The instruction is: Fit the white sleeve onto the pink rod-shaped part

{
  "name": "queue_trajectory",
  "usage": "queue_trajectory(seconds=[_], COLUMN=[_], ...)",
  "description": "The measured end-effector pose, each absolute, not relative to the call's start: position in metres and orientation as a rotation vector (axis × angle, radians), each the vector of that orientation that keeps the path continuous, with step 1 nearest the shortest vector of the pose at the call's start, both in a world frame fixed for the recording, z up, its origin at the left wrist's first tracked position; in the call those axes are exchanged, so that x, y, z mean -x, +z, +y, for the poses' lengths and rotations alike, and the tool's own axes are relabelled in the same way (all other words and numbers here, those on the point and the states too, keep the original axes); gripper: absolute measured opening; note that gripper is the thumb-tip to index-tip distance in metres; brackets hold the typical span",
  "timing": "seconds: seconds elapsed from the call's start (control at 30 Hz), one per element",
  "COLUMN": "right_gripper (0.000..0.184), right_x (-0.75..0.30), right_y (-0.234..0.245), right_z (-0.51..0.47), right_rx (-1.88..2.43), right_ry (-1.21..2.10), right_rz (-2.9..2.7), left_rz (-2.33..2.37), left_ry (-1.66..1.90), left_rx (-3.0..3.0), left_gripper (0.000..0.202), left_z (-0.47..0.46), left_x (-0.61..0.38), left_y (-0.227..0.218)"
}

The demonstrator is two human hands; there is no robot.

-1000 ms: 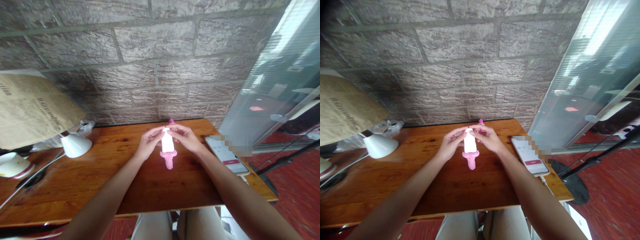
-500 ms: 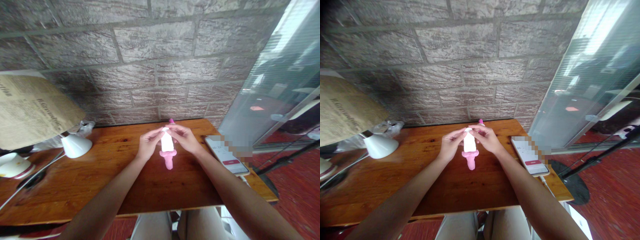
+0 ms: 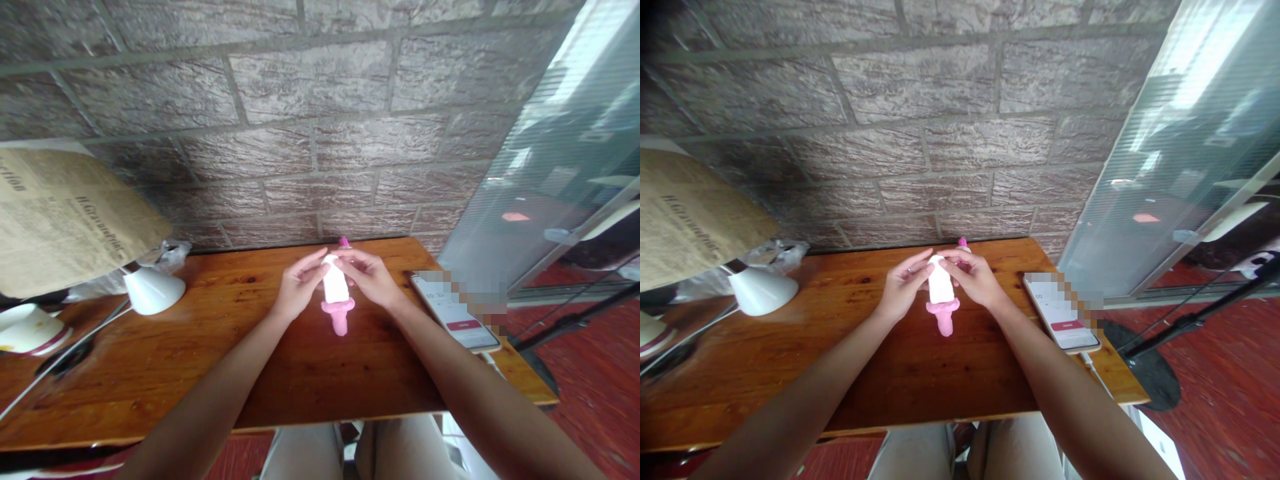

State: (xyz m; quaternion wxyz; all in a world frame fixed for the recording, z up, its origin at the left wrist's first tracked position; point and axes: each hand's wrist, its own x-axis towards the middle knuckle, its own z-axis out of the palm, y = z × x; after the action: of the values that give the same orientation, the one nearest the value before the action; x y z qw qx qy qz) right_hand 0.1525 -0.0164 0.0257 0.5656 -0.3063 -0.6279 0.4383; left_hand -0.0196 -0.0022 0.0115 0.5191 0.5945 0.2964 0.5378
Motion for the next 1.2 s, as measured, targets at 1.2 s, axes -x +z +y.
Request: queue_trajectory(seconds=[1.2], right_gripper=[0.043], right_x=[-0.1433], right_y=[0.0185], right_z=[-0.0233], right_rx=[0.788], right_ry=[1.027], right_rz=[-1.599], left_rz=[0.780], left_ry=[1.453], left_rx=[-1.439], left_gripper=[0.043], left_z=[-0.0061], left_x=[0.0209], left_y=[0.0184])
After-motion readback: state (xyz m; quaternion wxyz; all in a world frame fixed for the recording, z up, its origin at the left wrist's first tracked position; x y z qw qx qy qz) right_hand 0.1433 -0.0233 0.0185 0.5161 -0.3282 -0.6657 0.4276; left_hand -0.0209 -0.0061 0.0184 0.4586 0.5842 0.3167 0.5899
